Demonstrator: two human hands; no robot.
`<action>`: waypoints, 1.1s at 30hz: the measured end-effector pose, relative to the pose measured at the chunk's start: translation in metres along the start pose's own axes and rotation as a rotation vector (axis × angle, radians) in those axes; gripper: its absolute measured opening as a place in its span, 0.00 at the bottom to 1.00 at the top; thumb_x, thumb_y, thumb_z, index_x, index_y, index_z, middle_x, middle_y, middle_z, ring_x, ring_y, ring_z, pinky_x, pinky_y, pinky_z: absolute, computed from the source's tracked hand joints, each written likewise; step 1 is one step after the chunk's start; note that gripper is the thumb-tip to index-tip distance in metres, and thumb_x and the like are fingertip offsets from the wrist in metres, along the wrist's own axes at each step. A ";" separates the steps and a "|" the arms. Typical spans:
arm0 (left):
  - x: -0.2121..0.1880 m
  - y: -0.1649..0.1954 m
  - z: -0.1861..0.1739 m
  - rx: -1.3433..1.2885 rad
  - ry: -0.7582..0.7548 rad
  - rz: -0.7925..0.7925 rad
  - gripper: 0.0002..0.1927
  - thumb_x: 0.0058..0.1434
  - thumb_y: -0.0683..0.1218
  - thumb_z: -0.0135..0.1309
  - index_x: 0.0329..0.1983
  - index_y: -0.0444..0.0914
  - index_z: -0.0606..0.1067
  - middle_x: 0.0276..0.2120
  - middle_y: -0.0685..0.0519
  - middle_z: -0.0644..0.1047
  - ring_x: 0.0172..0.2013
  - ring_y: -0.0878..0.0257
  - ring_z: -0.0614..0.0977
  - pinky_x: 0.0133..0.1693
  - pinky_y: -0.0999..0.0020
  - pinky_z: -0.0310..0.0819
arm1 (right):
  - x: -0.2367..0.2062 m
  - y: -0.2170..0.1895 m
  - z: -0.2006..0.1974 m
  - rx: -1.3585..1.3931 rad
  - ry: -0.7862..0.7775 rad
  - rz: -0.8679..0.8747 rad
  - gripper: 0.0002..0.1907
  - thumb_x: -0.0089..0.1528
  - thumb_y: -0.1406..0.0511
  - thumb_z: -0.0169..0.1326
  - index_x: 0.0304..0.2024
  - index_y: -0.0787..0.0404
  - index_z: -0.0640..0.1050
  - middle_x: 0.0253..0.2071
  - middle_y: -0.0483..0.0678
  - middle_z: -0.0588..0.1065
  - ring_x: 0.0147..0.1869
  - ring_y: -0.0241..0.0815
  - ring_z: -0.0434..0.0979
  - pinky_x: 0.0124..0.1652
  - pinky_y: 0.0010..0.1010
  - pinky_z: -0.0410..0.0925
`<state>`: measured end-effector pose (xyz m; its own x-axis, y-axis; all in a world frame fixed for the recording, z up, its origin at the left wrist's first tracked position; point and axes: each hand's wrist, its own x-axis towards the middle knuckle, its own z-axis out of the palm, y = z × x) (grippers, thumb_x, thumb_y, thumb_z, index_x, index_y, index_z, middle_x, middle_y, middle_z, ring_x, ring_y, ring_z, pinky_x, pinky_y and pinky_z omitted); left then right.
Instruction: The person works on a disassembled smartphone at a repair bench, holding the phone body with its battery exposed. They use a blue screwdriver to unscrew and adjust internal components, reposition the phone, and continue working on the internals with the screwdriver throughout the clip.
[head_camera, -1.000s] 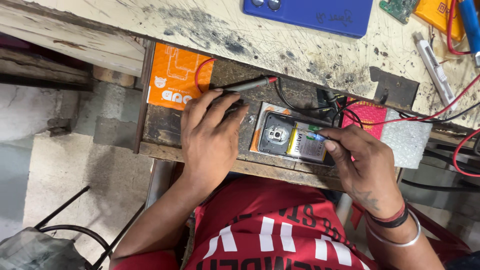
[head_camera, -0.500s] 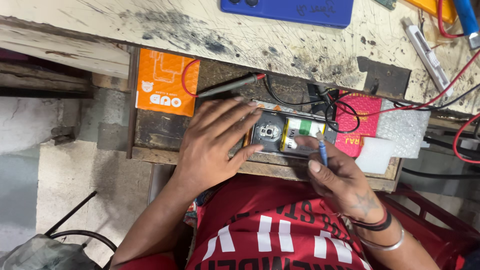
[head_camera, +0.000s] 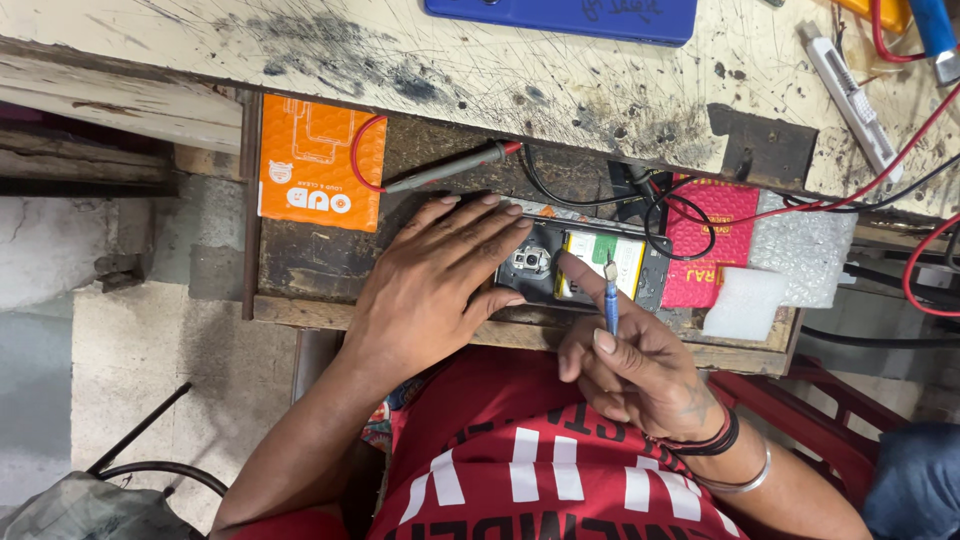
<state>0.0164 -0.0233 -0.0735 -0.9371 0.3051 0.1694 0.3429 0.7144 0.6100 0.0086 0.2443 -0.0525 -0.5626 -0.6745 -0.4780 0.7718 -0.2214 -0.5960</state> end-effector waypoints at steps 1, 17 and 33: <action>0.000 0.000 -0.001 0.000 -0.003 -0.002 0.31 0.63 0.57 0.58 0.66 0.39 0.72 0.65 0.50 0.74 0.68 0.55 0.70 0.70 0.51 0.56 | 0.000 0.001 0.001 0.025 -0.012 -0.011 0.41 0.70 0.62 0.48 0.80 0.62 0.45 0.39 0.54 0.76 0.20 0.28 0.56 0.20 0.20 0.61; 0.002 0.003 0.000 0.048 -0.023 0.000 0.29 0.64 0.58 0.56 0.65 0.41 0.74 0.65 0.53 0.74 0.69 0.58 0.69 0.70 0.52 0.54 | 0.004 0.006 -0.010 0.247 -0.019 -0.083 0.37 0.72 0.64 0.50 0.78 0.69 0.49 0.40 0.48 0.70 0.23 0.27 0.54 0.23 0.18 0.61; 0.000 0.007 0.005 0.202 0.034 0.021 0.24 0.67 0.57 0.55 0.60 0.40 0.79 0.64 0.59 0.75 0.70 0.59 0.66 0.72 0.52 0.51 | 0.005 0.006 -0.008 0.236 -0.036 -0.100 0.37 0.72 0.64 0.50 0.78 0.69 0.49 0.41 0.48 0.69 0.26 0.27 0.57 0.23 0.18 0.61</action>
<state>0.0187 -0.0151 -0.0737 -0.9301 0.3026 0.2083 0.3654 0.8209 0.4388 0.0083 0.2457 -0.0640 -0.6322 -0.6643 -0.3986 0.7629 -0.4439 -0.4700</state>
